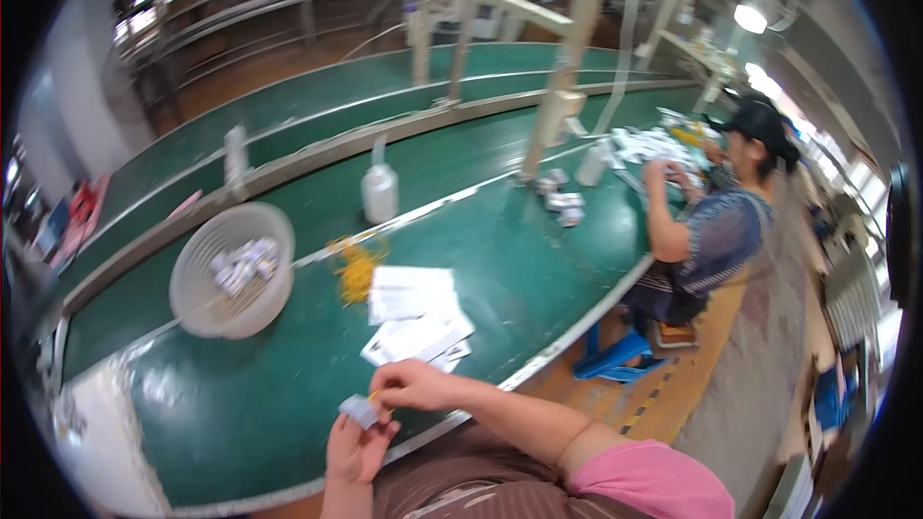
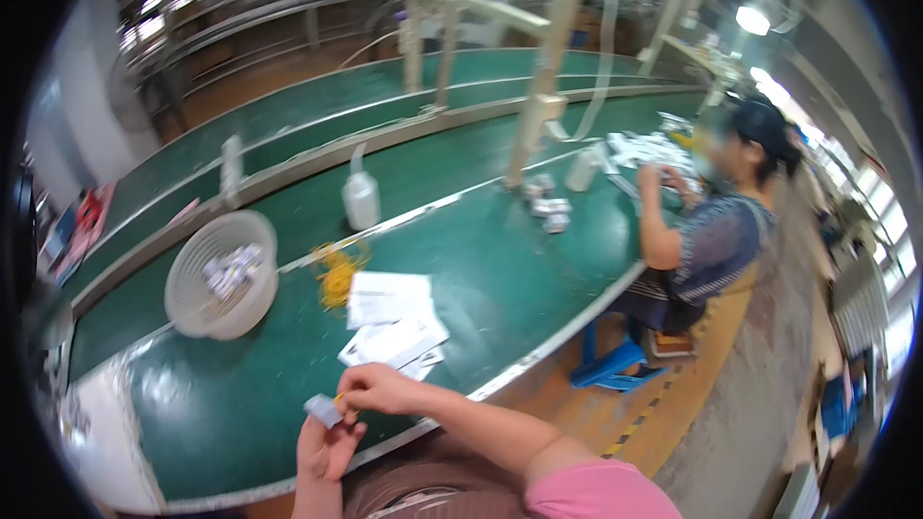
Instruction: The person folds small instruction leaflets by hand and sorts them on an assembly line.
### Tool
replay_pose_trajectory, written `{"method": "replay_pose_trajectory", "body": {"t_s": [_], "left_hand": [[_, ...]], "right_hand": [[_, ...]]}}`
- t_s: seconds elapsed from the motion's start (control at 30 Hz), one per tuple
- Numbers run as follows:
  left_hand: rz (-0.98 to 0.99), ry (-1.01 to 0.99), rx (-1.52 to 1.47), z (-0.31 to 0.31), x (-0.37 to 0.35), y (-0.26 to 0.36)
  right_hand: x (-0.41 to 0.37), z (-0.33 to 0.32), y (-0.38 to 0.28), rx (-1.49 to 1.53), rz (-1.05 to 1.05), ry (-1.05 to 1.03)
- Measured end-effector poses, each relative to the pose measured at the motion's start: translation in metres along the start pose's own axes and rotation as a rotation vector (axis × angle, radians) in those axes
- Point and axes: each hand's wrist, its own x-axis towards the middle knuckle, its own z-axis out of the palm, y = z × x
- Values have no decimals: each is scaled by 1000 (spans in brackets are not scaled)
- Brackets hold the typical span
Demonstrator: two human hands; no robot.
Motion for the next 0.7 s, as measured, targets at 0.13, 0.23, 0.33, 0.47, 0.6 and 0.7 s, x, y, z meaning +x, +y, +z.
{"method": "replay_pose_trajectory", "body": {"t_s": [0.13,0.23,0.33,0.47,0.6,0.7], "left_hand": [[15,-58,-90,4,-2,6],[13,54,53,10,-9,19],[60,128,356,16,-1,27],[308,247,1009,22,2,25],[342,353,954,14,2,25],[233,370,626,10,0,27]], "right_hand": [[0,0,5,616,99,109],[1,3,2,871,77,132],[7,3,-6,618,-23,145],[4,21,-31,-23,-195,236],[-2,36,-46,-698,-576,261],[-9,44,-38,-766,-615,209]]}}
